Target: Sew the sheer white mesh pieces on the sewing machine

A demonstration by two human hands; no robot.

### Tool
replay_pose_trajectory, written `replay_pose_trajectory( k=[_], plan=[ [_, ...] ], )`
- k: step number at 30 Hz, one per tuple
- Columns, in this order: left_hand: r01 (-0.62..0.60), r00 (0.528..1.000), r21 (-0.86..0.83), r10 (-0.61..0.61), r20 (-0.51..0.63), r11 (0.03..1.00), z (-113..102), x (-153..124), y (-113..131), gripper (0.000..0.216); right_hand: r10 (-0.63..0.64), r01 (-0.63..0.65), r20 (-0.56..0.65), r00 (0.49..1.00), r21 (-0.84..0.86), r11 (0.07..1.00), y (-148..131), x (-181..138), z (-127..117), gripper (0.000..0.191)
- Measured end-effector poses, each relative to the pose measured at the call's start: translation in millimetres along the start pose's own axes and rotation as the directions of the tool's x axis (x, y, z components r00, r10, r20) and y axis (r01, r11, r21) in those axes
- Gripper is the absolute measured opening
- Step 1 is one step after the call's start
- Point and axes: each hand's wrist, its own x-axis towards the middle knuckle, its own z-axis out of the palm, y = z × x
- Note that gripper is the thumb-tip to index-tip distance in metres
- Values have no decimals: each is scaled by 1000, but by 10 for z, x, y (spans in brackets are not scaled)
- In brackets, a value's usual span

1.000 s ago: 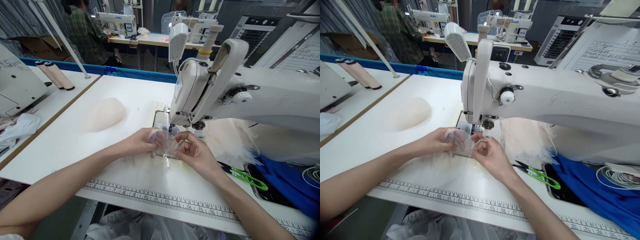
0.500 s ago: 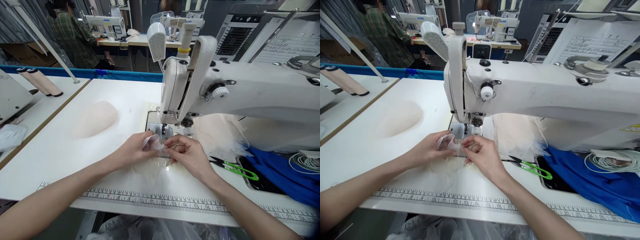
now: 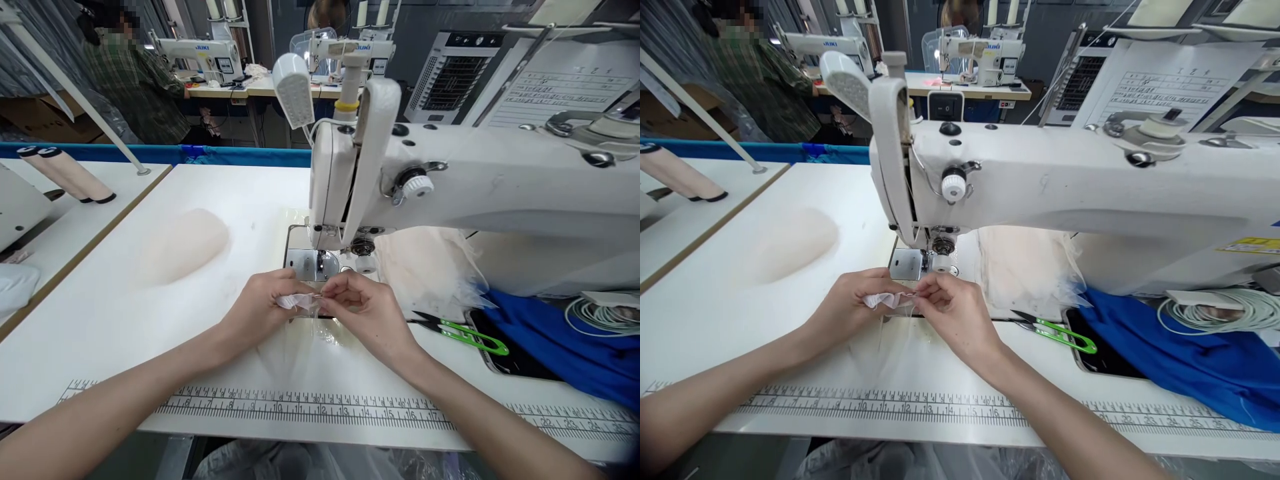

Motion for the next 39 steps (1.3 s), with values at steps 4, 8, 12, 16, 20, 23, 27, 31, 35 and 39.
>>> replay_pose_trajectory(
  k=[4,8,12,16,20,23,27,31,35,39],
  plan=[
    [-98,992,44,101,-69,994,9,-6,1,19,-54,54,-3,999,-45,998,-19,-8,0,5],
    [-168,978,73,175,-114,983,6,-14,-16,16,-119,121,25,993,-84,989,-32,-27,-4,7],
    [-200,968,97,211,-134,975,13,-20,-42,14,-154,157,31,988,-104,982,-46,-32,-8,10],
    [-209,963,130,227,-148,969,28,-27,-66,13,-173,174,24,985,-95,980,-38,-29,-9,10],
    [-226,958,132,245,-149,965,29,-29,-69,15,-190,195,52,980,-115,974,-33,-36,-7,13],
    [-238,956,138,257,-140,961,17,-26,-62,16,-229,236,66,971,-135,962,-40,-36,-5,16],
    [-253,956,144,270,-114,957,0,-25,-48,18,-268,279,86,959,-159,947,-31,-33,-9,18],
    [-267,950,168,289,-119,949,-8,-34,-23,17,-279,295,105,955,-209,932,-10,-35,-23,16],
    [-256,952,191,281,-119,948,-18,-34,8,14,-288,311,127,949,-244,918,-20,-39,-37,12],
    [-256,953,199,281,-109,946,-17,-19,26,9,-341,363,126,932,-303,881,-13,-41,-47,12]
  ],
)
